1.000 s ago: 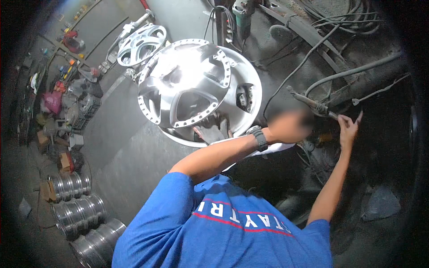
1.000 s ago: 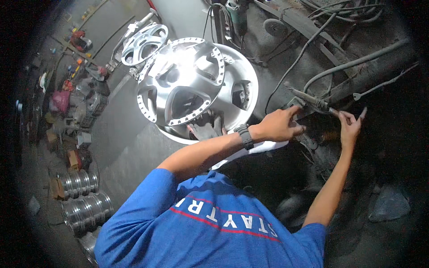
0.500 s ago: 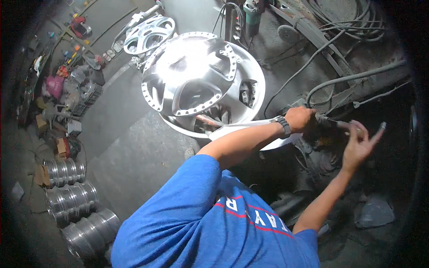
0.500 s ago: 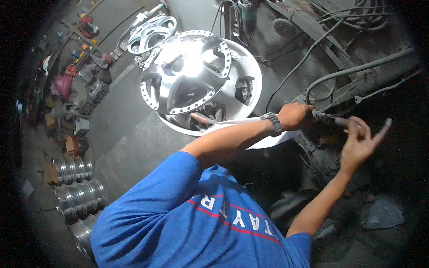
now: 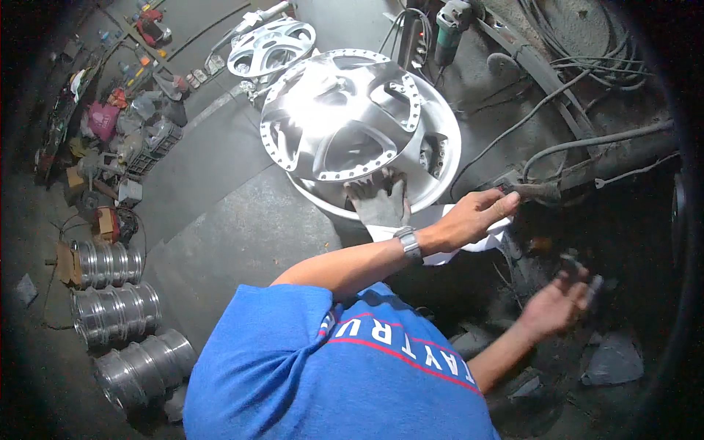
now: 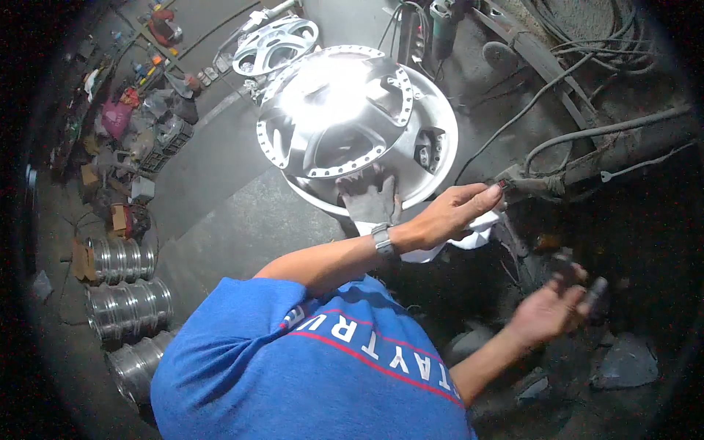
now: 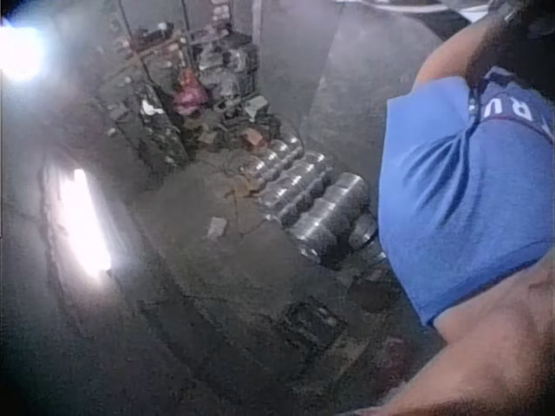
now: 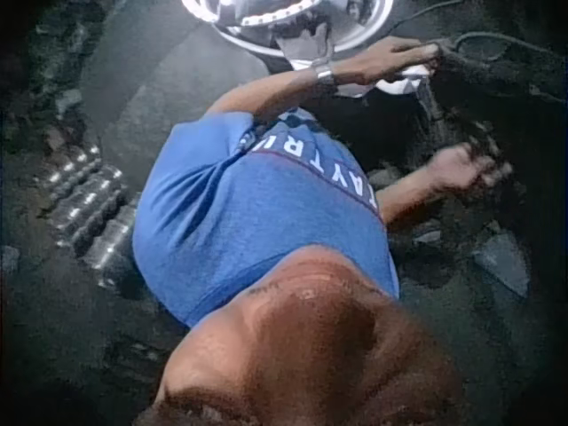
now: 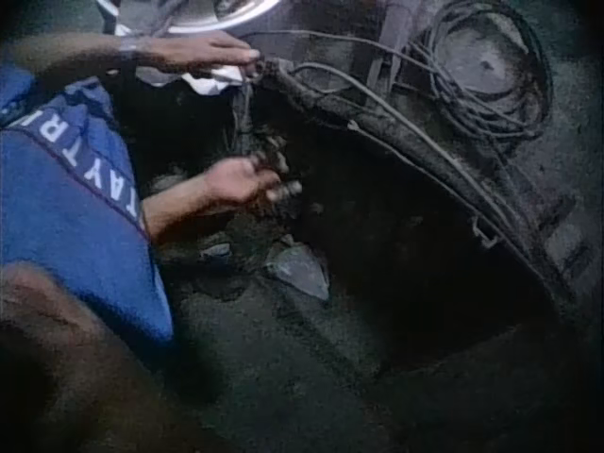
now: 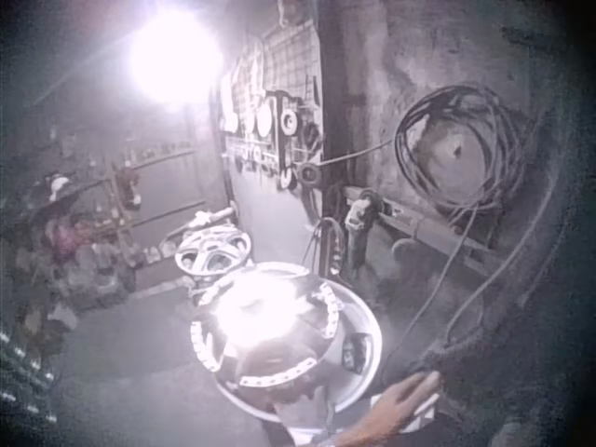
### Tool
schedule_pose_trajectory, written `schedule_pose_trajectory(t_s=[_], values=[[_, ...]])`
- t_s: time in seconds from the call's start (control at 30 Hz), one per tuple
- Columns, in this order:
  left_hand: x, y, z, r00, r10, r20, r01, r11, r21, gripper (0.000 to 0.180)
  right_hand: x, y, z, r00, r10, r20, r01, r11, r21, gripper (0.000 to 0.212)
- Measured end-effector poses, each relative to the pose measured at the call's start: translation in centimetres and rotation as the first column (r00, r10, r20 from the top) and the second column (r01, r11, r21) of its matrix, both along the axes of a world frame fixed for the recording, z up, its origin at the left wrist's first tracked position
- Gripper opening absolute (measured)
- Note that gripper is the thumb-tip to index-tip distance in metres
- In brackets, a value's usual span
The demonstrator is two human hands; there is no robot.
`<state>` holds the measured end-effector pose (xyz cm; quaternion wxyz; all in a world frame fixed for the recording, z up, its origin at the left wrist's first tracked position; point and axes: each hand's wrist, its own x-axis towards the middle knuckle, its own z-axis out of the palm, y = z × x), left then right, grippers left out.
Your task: The person sprays a silver car wheel with a can and wipes it with a white cloth. They then use scissors to cut a piece of the cloth and continue wiping the wheel surface. Another person briefly appears in the background.
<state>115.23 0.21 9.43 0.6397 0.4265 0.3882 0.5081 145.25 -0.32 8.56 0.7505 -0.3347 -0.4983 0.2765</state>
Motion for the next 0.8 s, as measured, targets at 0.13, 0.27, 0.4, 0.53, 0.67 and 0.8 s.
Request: schedule_pose_trajectory(t_s=[0.13,0.27,0.4,0.53,0.67,0.8], values=[[-3.1,-3.3,0.7,0.97,0.233,-0.073,-0.23,0.972,0.044,0.068,-9.6,-6.2,-1.1,0.966,0.225,-0.13,-0.235,0.969,-0.073,0.072],[-8.0,-7.2,-0.8,0.907,0.367,-0.207,-0.351,0.93,0.112,0.064,-14.1,-11.9,0.1,0.904,0.417,0.093,-0.383,0.888,-0.255,0.085],[-14.1,-13.7,-1.2,0.883,0.265,-0.386,-0.195,0.958,0.212,0.062,-17.9,-16.8,0.2,0.746,0.661,0.081,-0.501,0.637,-0.585,0.096],[-20.1,-21.1,-1.9,0.873,0.345,-0.344,-0.29,0.936,0.202,0.061,-25.4,-22.0,-1.1,0.657,0.753,0.019,-0.479,0.437,-0.761,0.094],[-30.4,-28.5,-4.0,0.934,0.191,-0.302,-0.158,0.979,0.131,0.053,-30.9,-26.8,-0.5,0.654,0.757,0.002,-0.519,0.45,-0.726,0.097],[-40.6,-34.5,-6.6,0.732,0.464,-0.499,-0.416,0.884,0.212,0.054,-35.1,-29.7,-0.3,0.558,0.826,0.074,-0.491,0.401,-0.774,0.096]])
